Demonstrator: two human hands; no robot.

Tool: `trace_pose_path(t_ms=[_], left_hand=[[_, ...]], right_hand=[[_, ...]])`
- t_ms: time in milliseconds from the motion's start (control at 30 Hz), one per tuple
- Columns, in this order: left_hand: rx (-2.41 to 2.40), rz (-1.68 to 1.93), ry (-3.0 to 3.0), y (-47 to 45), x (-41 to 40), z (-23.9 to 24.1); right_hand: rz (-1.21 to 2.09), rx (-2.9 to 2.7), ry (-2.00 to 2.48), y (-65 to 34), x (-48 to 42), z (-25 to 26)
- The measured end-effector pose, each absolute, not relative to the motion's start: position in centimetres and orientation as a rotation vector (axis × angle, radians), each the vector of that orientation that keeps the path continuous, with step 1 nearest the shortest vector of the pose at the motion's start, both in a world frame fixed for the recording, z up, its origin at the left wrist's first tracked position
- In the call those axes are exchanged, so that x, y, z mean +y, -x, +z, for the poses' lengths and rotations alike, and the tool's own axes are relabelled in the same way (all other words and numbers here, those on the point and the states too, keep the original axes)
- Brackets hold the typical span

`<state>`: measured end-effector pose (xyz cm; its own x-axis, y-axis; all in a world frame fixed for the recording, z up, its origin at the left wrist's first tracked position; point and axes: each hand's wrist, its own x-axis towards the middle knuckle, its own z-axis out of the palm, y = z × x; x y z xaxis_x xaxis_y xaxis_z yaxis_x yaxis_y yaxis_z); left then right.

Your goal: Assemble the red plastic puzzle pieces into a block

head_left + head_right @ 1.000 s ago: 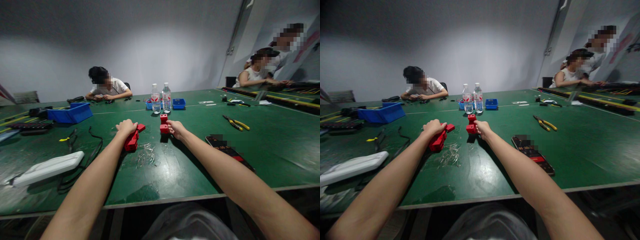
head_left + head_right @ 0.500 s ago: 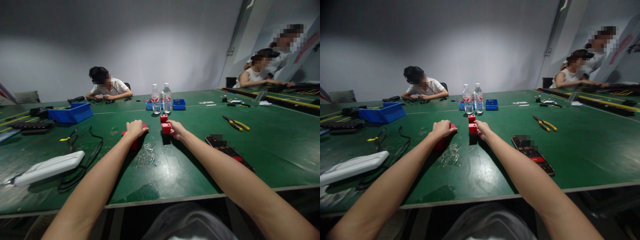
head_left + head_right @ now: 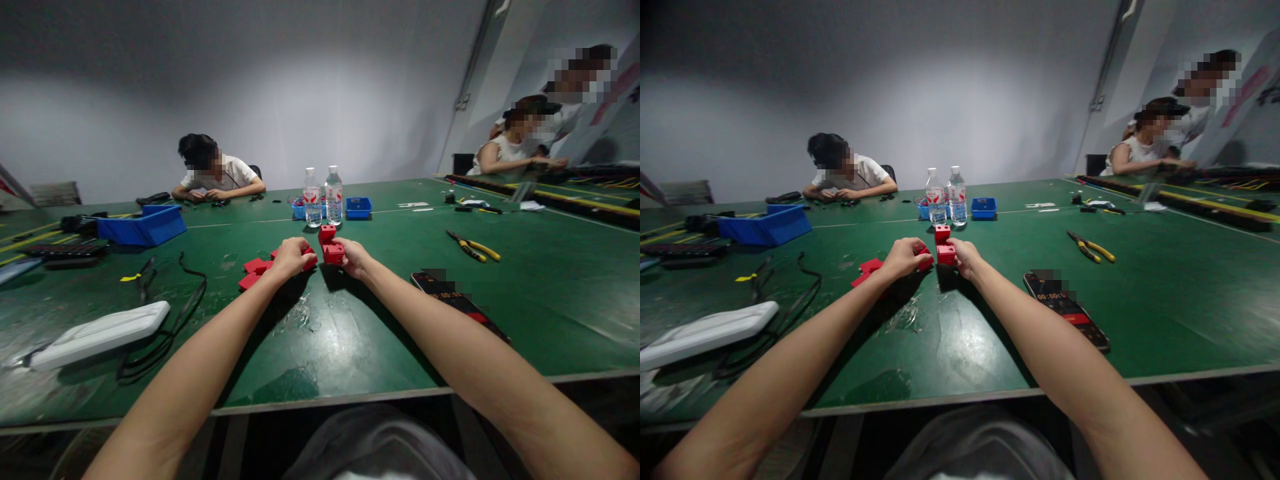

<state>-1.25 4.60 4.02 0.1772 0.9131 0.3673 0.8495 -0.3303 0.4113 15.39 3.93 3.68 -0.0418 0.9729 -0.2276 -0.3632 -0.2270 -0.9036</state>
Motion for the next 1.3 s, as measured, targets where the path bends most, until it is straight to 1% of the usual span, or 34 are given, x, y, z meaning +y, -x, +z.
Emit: trace_pose_path(t_ms=[133, 200, 333, 467, 567, 700, 833, 933, 1100, 1200, 1300], left_hand=[[1.643, 1.273, -1.901, 0.6, 5.1, 3.4], [1.519, 1.407, -1.630, 0.1, 5.5, 2.7], [1.223, 1.409, -1.204, -1.3, 5.3, 1.6], [0.946, 1.370, -1.001, -2.4, 4.7, 1.4], [0.912, 1.337, -0.982, -2.6, 4.8, 1.3], [0.979, 1.271, -1.151, -2.5, 5.2, 0.8], [0.939, 1.212, -1.276, -2.8, 5.0, 0.4], [0.937, 1.244, -1.218, -3.1, 4.8, 0.4], [1.093, 1.273, -1.115, -3.0, 5.1, 0.2], [1.130, 1.258, -1.135, -3.0, 5.3, 0.0], [1.142, 1.260, -1.162, -3.1, 5.3, 0.0]], right_hand=[[1.557, -0.872, 1.050, -15.2, 3.4, 4.0], [1.552, -0.896, 1.039, -15.1, 3.3, 3.9], [1.571, -0.917, 1.013, -15.1, 3.4, 3.6], [1.585, -0.923, 1.008, -15.3, 3.3, 3.6], [1.553, -0.925, 1.031, -15.3, 3.2, 3.7], [1.448, -0.909, 1.084, -15.1, 3.4, 3.5], [1.358, -0.901, 1.135, -14.8, 3.6, 3.3], [1.288, -0.928, 1.155, -14.6, 3.8, 3.0], [1.165, -0.976, 1.266, -15.0, 4.5, 2.4], [1.080, -0.917, 1.306, -15.9, 5.2, 2.2], [1.076, -0.760, 1.273, -16.8, 5.6, 2.6]])
